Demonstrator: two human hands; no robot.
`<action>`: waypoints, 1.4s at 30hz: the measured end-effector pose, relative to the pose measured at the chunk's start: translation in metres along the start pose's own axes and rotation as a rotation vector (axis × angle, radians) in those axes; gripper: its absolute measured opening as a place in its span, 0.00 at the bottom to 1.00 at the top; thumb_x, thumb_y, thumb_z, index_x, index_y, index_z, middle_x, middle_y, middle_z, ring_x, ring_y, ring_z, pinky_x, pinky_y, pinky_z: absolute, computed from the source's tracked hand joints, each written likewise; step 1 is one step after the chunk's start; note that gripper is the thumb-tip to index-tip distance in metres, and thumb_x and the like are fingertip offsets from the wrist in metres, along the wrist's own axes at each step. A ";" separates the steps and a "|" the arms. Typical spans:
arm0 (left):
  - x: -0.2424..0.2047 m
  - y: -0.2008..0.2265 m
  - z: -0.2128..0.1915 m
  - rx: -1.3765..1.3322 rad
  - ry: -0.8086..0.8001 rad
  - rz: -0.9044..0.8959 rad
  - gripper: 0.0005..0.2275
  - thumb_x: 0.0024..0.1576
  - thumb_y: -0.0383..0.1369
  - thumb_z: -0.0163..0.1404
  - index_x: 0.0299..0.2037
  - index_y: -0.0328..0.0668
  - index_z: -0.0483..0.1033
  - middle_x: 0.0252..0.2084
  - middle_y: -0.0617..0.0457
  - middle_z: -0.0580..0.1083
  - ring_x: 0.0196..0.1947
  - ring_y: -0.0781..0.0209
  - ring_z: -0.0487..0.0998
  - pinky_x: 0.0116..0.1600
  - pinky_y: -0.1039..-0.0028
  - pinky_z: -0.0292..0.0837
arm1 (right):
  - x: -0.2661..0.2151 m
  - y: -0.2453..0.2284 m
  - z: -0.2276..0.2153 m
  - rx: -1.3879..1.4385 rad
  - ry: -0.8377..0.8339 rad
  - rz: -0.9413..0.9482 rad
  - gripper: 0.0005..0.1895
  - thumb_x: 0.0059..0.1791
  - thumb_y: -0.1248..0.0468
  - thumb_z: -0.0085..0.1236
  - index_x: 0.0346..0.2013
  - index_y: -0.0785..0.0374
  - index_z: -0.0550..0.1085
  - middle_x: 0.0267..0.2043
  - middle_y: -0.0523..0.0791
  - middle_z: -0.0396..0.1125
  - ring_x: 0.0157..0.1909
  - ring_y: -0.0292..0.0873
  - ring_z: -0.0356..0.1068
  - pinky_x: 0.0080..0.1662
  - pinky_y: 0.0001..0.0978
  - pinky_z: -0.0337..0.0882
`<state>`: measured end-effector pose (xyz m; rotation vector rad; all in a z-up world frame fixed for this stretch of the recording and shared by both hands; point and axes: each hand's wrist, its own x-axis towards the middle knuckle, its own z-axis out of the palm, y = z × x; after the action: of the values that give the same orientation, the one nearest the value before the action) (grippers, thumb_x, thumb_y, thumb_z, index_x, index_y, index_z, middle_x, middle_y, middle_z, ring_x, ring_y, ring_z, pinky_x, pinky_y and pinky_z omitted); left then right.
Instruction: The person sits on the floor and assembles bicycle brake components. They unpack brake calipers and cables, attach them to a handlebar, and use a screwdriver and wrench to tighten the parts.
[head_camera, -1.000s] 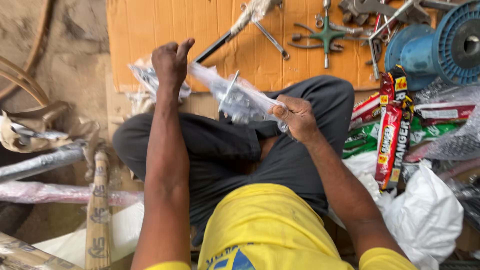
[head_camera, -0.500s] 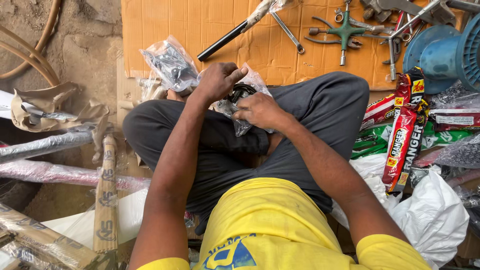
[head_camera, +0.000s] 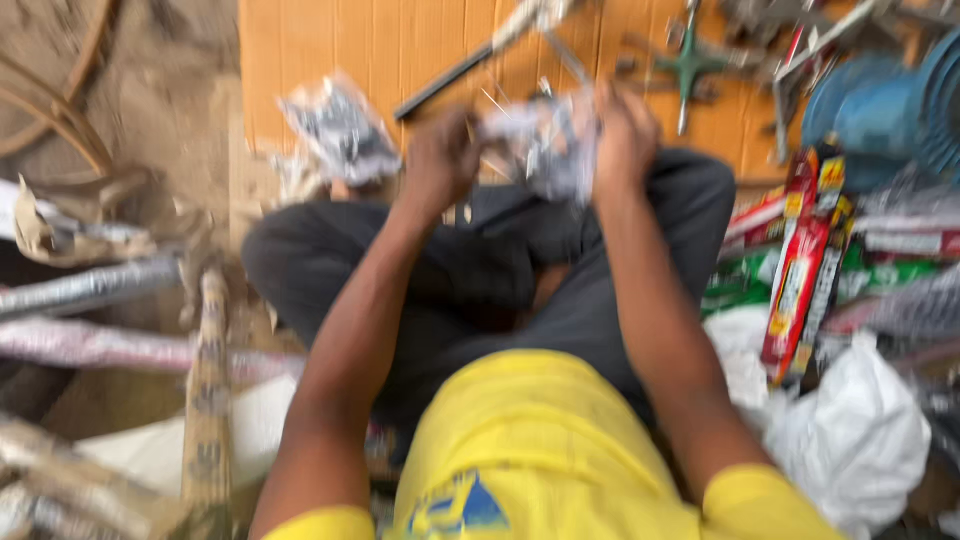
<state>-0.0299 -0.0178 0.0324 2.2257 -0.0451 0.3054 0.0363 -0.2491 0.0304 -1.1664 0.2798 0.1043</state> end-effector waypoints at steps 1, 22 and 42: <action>-0.014 -0.005 0.008 -0.008 0.133 0.037 0.10 0.63 0.34 0.58 0.45 0.34 0.78 0.36 0.45 0.78 0.36 0.52 0.78 0.40 0.61 0.75 | -0.003 0.008 -0.005 0.010 -0.068 0.103 0.10 0.52 0.64 0.59 0.38 0.72 0.76 0.32 0.46 0.73 0.32 0.39 0.69 0.38 0.32 0.72; 0.000 -0.035 -0.018 -0.498 0.065 -0.217 0.11 0.71 0.33 0.47 0.39 0.33 0.72 0.25 0.57 0.67 0.25 0.69 0.68 0.30 0.73 0.65 | -0.004 0.004 -0.015 -0.165 -0.073 -0.248 0.08 0.44 0.75 0.59 0.37 0.67 0.74 0.35 0.43 0.71 0.37 0.38 0.73 0.43 0.34 0.77; 0.015 0.055 -0.074 -0.848 0.122 -0.198 0.17 0.62 0.36 0.57 0.55 0.34 0.71 0.47 0.50 0.71 0.46 0.65 0.74 0.50 0.71 0.73 | -0.025 -0.055 0.062 -0.095 -0.292 -0.198 0.08 0.53 0.72 0.57 0.47 0.69 0.74 0.40 0.46 0.69 0.35 0.39 0.68 0.38 0.32 0.72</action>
<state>-0.0380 0.0060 0.1223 1.3553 0.0962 0.2491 0.0346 -0.2120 0.1084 -1.2492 -0.0996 0.1131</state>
